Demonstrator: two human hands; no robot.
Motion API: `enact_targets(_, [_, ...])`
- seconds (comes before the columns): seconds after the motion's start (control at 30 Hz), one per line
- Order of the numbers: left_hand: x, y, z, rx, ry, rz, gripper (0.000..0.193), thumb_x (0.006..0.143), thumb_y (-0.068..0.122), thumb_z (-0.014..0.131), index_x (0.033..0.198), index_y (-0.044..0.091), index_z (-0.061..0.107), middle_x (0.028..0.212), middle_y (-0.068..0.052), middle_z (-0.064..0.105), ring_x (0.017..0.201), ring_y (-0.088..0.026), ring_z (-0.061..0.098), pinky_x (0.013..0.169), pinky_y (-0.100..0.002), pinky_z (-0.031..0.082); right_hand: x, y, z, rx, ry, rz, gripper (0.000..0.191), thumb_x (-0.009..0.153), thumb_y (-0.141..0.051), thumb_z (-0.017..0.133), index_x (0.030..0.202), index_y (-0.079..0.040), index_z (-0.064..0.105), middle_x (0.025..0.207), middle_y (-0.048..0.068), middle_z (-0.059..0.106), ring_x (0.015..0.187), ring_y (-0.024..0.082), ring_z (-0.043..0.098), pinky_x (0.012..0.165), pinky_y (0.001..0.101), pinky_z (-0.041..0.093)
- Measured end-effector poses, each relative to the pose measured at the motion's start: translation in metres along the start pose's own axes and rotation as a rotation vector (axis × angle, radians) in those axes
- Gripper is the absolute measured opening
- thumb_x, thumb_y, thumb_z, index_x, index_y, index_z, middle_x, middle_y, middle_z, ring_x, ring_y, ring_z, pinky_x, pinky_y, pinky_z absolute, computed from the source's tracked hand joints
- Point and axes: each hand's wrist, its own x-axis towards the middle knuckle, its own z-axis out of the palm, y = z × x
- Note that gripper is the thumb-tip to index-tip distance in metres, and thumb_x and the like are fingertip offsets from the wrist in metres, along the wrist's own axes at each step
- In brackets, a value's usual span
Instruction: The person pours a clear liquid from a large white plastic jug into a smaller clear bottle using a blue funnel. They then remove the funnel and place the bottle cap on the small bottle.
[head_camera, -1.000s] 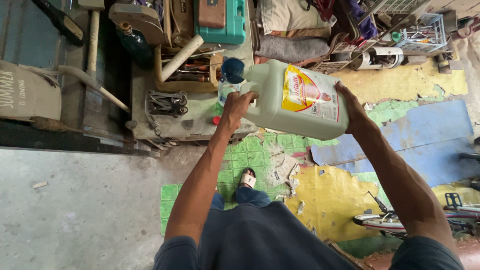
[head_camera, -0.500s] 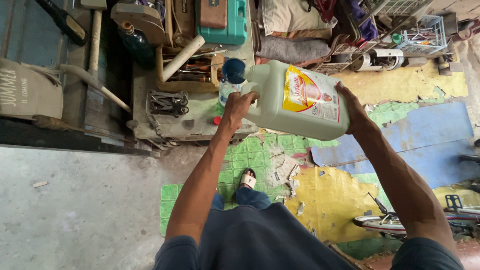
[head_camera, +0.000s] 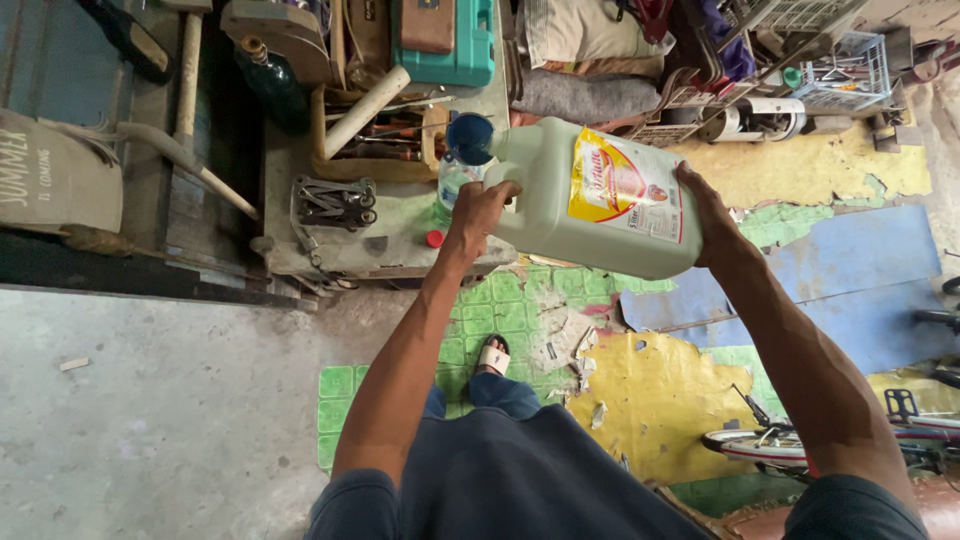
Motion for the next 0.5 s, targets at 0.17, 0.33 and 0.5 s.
enact_targets(0.17, [0.0013,-0.0008,0.0000,0.018,0.012,-0.019,0.034,0.080,0.028,0.070,0.094,-0.002,0.075,0.076,-0.008,0.070,0.065,-0.019,0.065,0.060,-0.037,0.052,-0.0029,-0.0020,0.0038,-0.014,0.022,-0.002,0.057,0.105,-0.050,0.058,0.143,-0.007,0.055,0.126,0.013,0.069,0.104,0.024,0.072,0.092,0.0399,0.060])
enact_targets(0.33, [0.0047,-0.0037,0.0007,0.015,0.006,-0.001,0.034,0.080,0.027,0.070,0.094,-0.003,0.076,0.075,-0.008,0.069,0.063,-0.019,0.064,0.059,-0.037,0.051,-0.0012,-0.0035,0.0025,0.002,0.039,0.047,0.059,0.103,-0.052,0.058,0.140,-0.007,0.056,0.122,0.013,0.071,0.101,0.025,0.073,0.090,0.0417,0.061])
enact_targets(0.5, [0.0059,-0.0040,-0.0011,0.040,0.015,-0.011,0.034,0.080,0.027,0.070,0.093,-0.004,0.075,0.076,-0.009,0.070,0.065,-0.019,0.067,0.060,-0.037,0.052,0.0007,0.0004,-0.0012,0.018,0.002,0.005,0.057,0.105,-0.050,0.060,0.141,-0.006,0.056,0.124,0.013,0.070,0.103,0.024,0.073,0.091,0.0411,0.061])
